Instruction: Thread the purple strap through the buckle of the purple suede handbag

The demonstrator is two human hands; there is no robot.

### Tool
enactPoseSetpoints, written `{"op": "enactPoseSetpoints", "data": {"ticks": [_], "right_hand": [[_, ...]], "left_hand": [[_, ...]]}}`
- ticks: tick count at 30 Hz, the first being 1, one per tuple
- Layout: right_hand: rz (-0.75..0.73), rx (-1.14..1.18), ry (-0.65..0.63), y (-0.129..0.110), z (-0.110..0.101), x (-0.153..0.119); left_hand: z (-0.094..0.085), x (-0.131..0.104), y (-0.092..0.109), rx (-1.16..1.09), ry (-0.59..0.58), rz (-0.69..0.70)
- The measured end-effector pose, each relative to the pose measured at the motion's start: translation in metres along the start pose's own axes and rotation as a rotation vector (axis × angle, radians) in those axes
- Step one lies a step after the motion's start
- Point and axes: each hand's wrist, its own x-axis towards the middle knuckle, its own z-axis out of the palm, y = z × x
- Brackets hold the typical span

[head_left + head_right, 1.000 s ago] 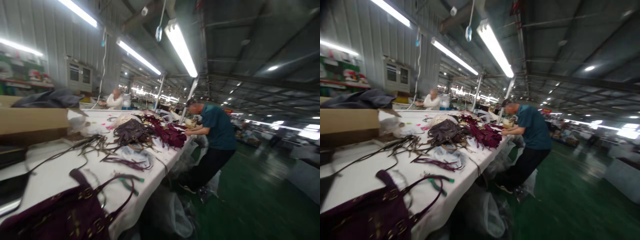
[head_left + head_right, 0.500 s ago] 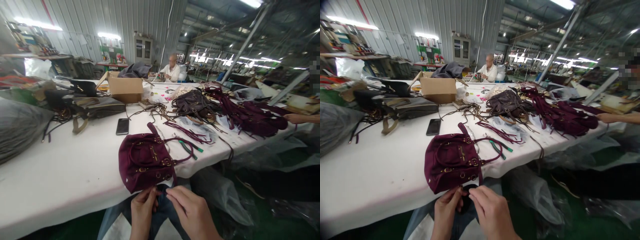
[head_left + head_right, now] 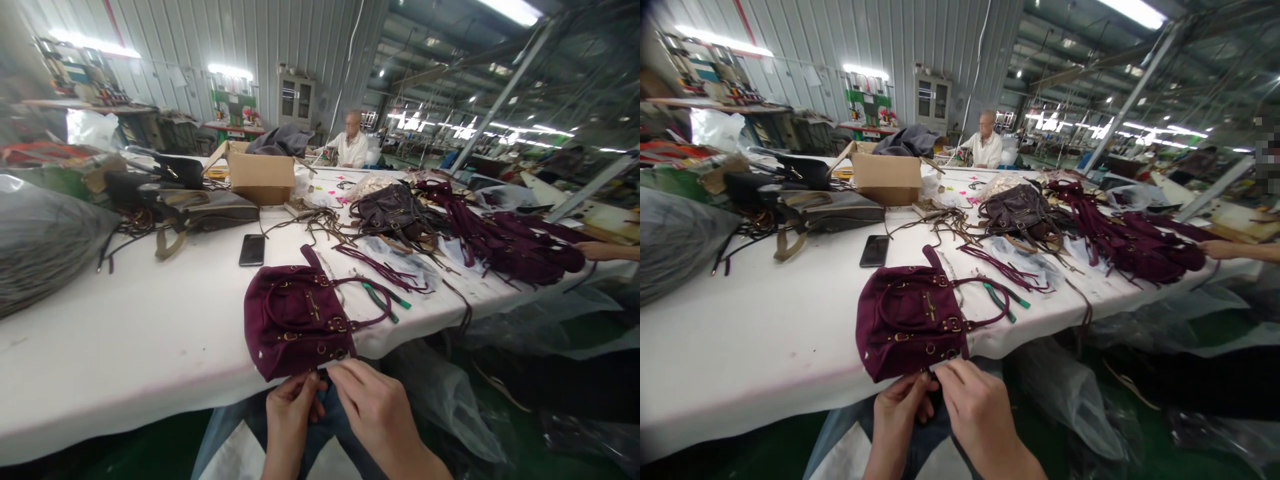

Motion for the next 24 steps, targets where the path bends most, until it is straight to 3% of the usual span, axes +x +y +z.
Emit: {"op": "enactPoseSetpoints", "data": {"ticks": [4,9,17,24], "right_hand": [[-0.035,0.001,0.026,0.000,-0.001,0.003],[-0.042,0.019,-0.034,0.001,0.002,0.006],[0.016,0.077,-0.057,0.000,0.029,0.001],[0.034,0.056,-0.010,0.005,0.043,-0.010]], "left_hand": [[0.001,-0.003,0.007,0.011,-0.012,-0.012],[0.001,-0.004,0.011,0.010,-0.024,-0.020],[-0.002,-0.002,0.001,0.019,-0.006,-0.008],[-0.013,-0.011,-0.009,0.200,0.134,0.084]]}}
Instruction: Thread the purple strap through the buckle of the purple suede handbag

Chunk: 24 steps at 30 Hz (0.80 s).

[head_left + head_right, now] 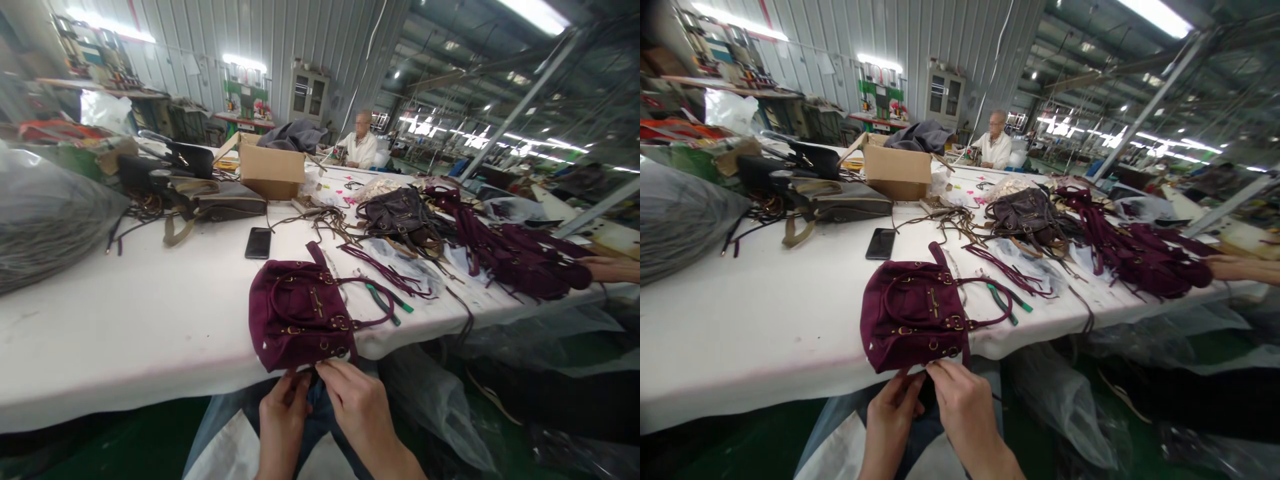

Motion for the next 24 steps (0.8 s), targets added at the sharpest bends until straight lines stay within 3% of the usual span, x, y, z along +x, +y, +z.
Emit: {"op": "enactPoseSetpoints", "data": {"ticks": [7,12,16,19,24], "right_hand": [[0.028,-0.031,-0.007,-0.004,-0.003,0.003],[0.060,-0.034,0.004,-0.008,-0.002,0.005],[0.071,-0.042,0.045,-0.009,0.005,0.004],[0.080,-0.044,0.072,-0.008,0.008,0.004],[0.104,-0.031,0.082,-0.007,0.009,0.006]], "left_hand": [[0.002,-0.007,0.001,0.138,0.054,0.212],[-0.010,-0.008,-0.002,0.234,-0.012,0.345],[-0.007,-0.003,-0.005,0.084,-0.092,0.183],[-0.002,0.001,-0.010,-0.117,-0.048,0.015],[0.000,0.004,-0.020,-0.250,-0.106,-0.042]]}}
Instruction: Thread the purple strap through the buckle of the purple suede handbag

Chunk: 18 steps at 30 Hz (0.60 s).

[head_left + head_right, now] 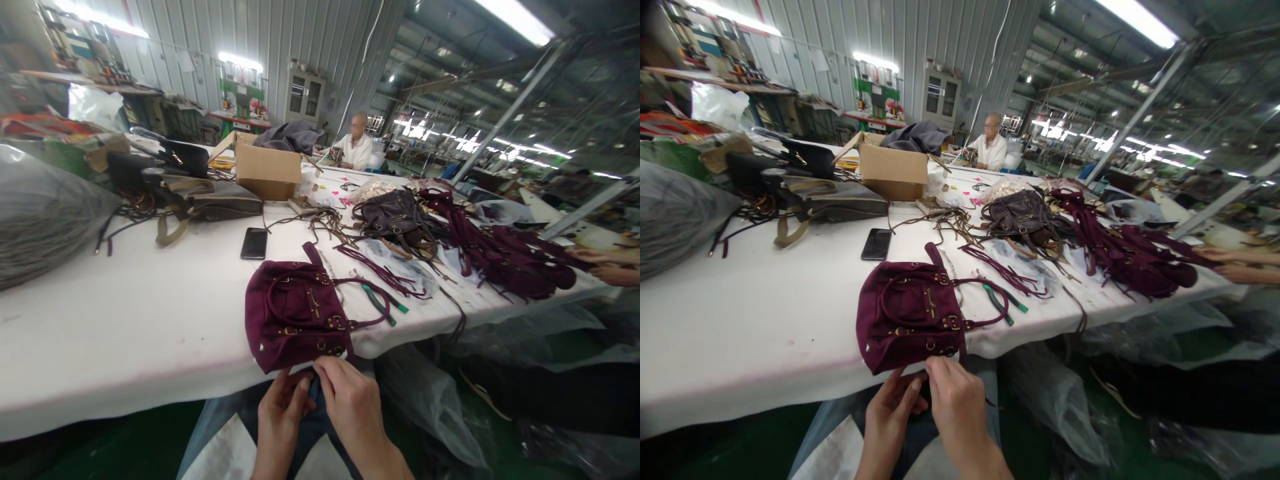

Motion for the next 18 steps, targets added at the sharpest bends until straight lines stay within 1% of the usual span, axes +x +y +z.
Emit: {"op": "enactPoseSetpoints", "data": {"ticks": [5,8,11,14,18], "right_hand": [[0.029,-0.054,0.028,-0.003,0.005,-0.004],[0.026,-0.089,0.075,-0.006,0.010,-0.008],[0.006,-0.116,0.116,-0.010,0.012,-0.008],[-0.015,-0.127,0.106,-0.014,0.009,-0.006],[-0.049,-0.168,0.081,-0.018,0.008,-0.007]], "left_hand": [[0.003,0.003,-0.003,0.011,-0.010,0.030],[0.007,0.011,0.001,0.054,-0.006,0.044],[0.011,0.021,0.006,0.025,-0.002,0.043],[0.014,0.024,0.007,0.020,0.019,0.042],[0.015,0.017,0.004,0.098,0.046,0.062]]}}
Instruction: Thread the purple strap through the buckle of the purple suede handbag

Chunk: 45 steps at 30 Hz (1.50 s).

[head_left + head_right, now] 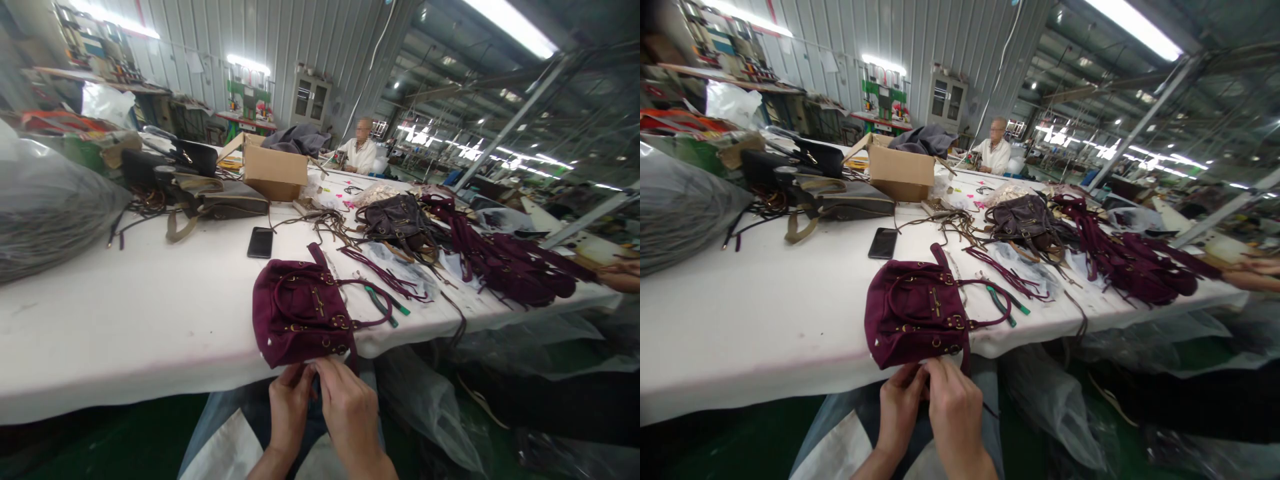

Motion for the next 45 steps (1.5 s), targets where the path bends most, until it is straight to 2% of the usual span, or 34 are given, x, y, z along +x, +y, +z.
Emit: {"op": "enactPoseSetpoints", "data": {"ticks": [6,10,17,20,26,29,32,36,38,42,43,45], "right_hand": [[-0.010,-0.021,0.011,0.001,0.014,-0.010],[0.033,0.017,-0.048,0.003,0.019,-0.010],[0.113,0.147,-0.122,0.000,0.009,-0.006],[0.150,0.199,-0.159,0.000,0.006,-0.003],[0.262,0.360,-0.199,0.003,-0.003,-0.008],[0.360,0.468,-0.183,0.006,-0.009,-0.027],[0.553,0.585,-0.245,0.003,-0.009,-0.046],[0.778,0.728,-0.294,-0.006,-0.004,-0.047],[0.794,0.771,-0.267,-0.009,-0.005,-0.039],[0.645,0.756,-0.253,-0.009,-0.008,-0.027],[0.644,0.780,-0.255,-0.008,-0.007,-0.026],[0.735,0.887,-0.264,-0.004,-0.001,-0.028]], "left_hand": [[-0.006,-0.007,-0.005,0.122,0.022,0.105],[-0.007,-0.005,-0.004,0.091,-0.028,0.109],[0.000,0.003,0.003,-0.027,-0.062,0.024],[0.002,0.006,0.005,-0.011,-0.083,0.010],[-0.005,0.004,0.025,0.074,-0.203,0.093],[-0.015,-0.001,0.029,0.114,-0.259,0.062],[-0.021,-0.004,0.025,0.069,-0.330,0.033],[-0.020,-0.003,0.012,-0.102,-0.437,-0.088],[-0.019,-0.002,0.007,-0.185,-0.454,-0.140],[-0.024,-0.004,0.005,-0.145,-0.451,-0.150],[-0.025,-0.005,0.006,-0.137,-0.468,-0.158],[-0.029,-0.008,0.009,-0.134,-0.503,-0.172]]}}
